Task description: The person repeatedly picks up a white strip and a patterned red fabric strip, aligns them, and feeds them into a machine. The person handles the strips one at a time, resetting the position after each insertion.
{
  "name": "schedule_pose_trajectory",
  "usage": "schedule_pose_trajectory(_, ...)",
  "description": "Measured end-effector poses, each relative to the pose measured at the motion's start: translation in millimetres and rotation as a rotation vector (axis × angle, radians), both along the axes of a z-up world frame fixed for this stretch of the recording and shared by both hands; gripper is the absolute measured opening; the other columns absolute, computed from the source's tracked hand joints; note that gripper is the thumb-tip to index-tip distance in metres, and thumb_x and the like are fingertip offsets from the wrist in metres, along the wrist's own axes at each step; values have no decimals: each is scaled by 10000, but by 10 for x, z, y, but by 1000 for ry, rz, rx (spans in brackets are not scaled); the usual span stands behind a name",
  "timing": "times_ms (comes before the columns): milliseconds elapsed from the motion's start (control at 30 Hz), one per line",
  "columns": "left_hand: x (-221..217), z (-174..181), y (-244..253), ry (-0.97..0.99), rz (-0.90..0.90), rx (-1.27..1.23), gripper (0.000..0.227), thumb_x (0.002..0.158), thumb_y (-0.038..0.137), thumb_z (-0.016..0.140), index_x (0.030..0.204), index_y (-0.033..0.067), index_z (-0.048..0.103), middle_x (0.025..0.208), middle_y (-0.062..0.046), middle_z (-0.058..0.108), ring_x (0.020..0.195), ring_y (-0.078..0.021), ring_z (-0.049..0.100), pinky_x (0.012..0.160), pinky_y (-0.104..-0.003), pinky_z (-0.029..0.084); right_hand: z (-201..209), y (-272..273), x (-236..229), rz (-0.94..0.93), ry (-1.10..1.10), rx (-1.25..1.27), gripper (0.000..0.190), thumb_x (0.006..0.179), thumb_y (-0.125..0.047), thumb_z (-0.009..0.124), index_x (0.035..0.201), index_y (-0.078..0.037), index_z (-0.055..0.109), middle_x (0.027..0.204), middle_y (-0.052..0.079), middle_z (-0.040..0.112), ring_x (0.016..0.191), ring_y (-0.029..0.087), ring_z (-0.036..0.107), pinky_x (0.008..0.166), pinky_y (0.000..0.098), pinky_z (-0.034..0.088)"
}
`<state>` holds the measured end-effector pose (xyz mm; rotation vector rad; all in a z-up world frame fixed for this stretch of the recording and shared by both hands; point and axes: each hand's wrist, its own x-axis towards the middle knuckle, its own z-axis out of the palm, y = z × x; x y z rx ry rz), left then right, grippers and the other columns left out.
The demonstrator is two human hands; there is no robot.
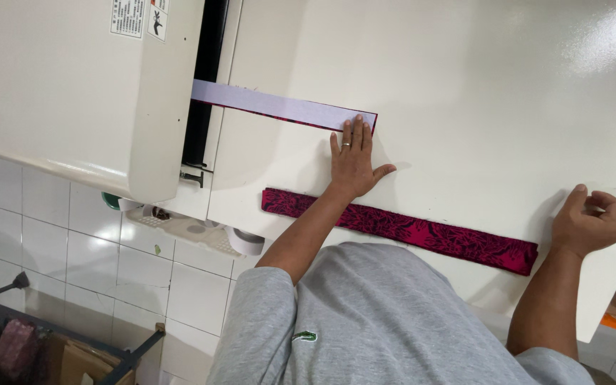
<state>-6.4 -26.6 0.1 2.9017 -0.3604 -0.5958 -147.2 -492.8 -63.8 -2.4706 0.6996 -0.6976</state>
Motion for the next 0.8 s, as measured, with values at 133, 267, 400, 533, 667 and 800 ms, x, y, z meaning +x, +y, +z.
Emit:
schedule_pose_trajectory(133, 14, -1, 25, -25, 22, -31, 1190, 886, 857, 372, 1616, -34, 75, 1709, -211, -25, 1577, -386, -63, 1228, -637, 28, 11, 7, 29, 3, -10, -9, 160, 949, -70, 741, 1065, 6, 662, 1036, 111, 708, 872, 164, 695, 740, 278, 556)
schedule_pose_trajectory(267, 11, 14, 42, -24, 61, -60, 1195, 882, 845, 422, 1604, -50, 98, 1698, -235, -9, 1575, -406, -49, 1231, -631, 45, 23, 15, 22, 18, -17, -24, 158, 951, -63, 739, 1074, 2, 664, 1012, 110, 707, 876, 173, 688, 768, 293, 554)
schedule_pose_trajectory(400, 3, 47, 42, -40, 103, -65, 1186, 867, 826, 465, 1590, -53, 133, 1676, -229, 60, 1549, -450, 15, 1218, -629, 79, 42, 24, 26, 43, -21, -70, 143, 952, -41, 721, 1079, -7, 666, 960, 78, 718, 884, 173, 688, 922, 329, 562)
schedule_pose_trajectory(533, 38, 63, 74, -46, 119, -53, 1152, 873, 813, 463, 1583, -41, 159, 1649, -206, 136, 1530, -451, 89, 1208, -640, 103, 60, 37, 33, 54, -23, -66, 140, 950, -33, 715, 1080, -9, 668, 969, 70, 727, 903, 171, 704, 995, 355, 554)
schedule_pose_trajectory(667, 53, 63, 114, -67, 127, -49, 1151, 886, 818, 459, 1577, -59, 180, 1647, -212, 158, 1530, -453, 116, 1222, -633, 108, 78, 54, 46, 13, -14, -25, 146, 947, -51, 727, 1073, -7, 668, 1062, 95, 713, 905, 184, 696, 785, 312, 557)
schedule_pose_trajectory(800, 72, 58, 144, -101, 138, -55, 1156, 883, 816, 460, 1556, -84, 192, 1629, -236, 160, 1516, -461, 123, 1208, -624, 102, 102, 73, 59, 5, 7, -68, 139, 945, -61, 730, 1055, -8, 665, 1004, 102, 705, 890, 179, 693, 751, 304, 557)
